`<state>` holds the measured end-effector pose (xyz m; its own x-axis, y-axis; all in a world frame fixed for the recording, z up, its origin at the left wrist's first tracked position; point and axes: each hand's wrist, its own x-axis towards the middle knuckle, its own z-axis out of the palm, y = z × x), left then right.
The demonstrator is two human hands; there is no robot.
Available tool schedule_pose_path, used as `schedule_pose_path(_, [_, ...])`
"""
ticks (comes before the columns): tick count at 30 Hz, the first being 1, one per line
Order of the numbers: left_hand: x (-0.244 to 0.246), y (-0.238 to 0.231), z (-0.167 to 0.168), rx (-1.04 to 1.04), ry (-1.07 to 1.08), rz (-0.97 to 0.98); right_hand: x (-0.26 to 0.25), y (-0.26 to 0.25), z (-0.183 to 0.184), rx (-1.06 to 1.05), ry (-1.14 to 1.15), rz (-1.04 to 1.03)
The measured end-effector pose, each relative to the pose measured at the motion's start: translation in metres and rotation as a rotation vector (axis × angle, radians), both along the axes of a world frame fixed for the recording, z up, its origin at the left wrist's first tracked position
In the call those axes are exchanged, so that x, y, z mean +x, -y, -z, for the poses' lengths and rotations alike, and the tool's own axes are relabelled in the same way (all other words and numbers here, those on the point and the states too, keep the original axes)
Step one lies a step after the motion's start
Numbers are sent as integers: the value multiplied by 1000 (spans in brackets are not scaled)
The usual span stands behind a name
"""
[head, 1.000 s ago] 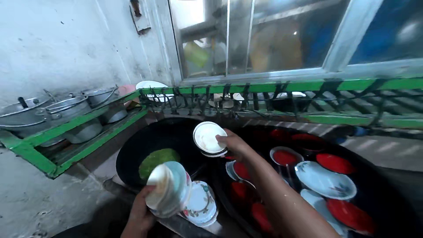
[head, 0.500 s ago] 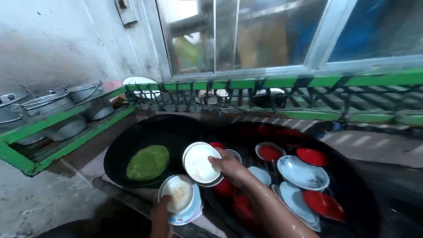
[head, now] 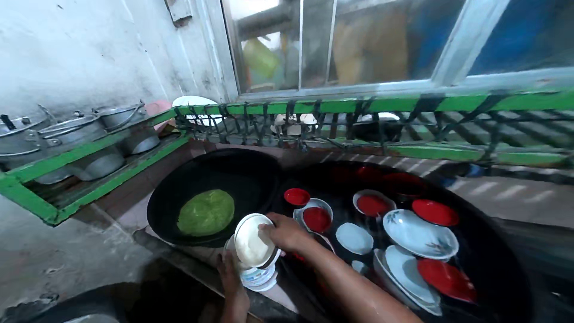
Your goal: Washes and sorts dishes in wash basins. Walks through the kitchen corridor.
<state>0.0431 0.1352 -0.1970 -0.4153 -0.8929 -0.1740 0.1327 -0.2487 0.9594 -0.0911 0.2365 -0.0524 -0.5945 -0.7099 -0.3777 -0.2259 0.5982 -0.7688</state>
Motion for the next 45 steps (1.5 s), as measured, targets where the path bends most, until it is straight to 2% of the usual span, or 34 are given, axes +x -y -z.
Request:
schedule_pose_path(4, [10, 7, -6, -73, -61, 86, -2, 22, -2, 121, -13, -71])
schedule_pose_path(10, [9, 23, -23, -216, 147, 169, -8, 7, -38, 294, -176, -96])
schedule_pose_path(14, [7, 24, -25, -239, 176, 166, -6, -23, -55, 159, -325, 90])
schedule_pose_path(17, [4, 24, -24, -325, 155, 149, 8, -16, -43, -3, -359, 175])
schedule_pose_path(20, [12, 32, -20, -404, 125, 244, 26, 12, -13, -43, -287, 204])
schedule_pose_path(24, [21, 46, -17, -342, 90, 340, 36, 40, 27, -56, -284, 177])
schedule_pose_path(29, [34, 54, -23, -468, 181, 537, 49, 20, 17, -32, -400, 142])
schedule_pose_path(31, [37, 58, -23, -460, 155, 589, 62, -2, 5, -53, -338, 73])
schedule_pose_path(33, [42, 65, -19, -418, 125, 628, 78, -22, 1, 22, -201, -35])
schedule_pose_path(36, [53, 76, -9, -215, 197, 607, 95, -41, 28, 198, 68, -141])
schedule_pose_path(38, [53, 80, -8, 18, 226, 560, 102, -46, 68, 239, 211, -3])
schedule_pose_path(40, [44, 84, -3, 223, 243, 504, 104, -43, 107, 124, 257, 278])
schedule_pose_path(43, [28, 87, 10, 341, 155, 496, 92, -21, 136, -111, 329, 550])
schedule_pose_path(45, [15, 88, 13, 329, 91, 516, 88, -3, 152, -320, 428, 761])
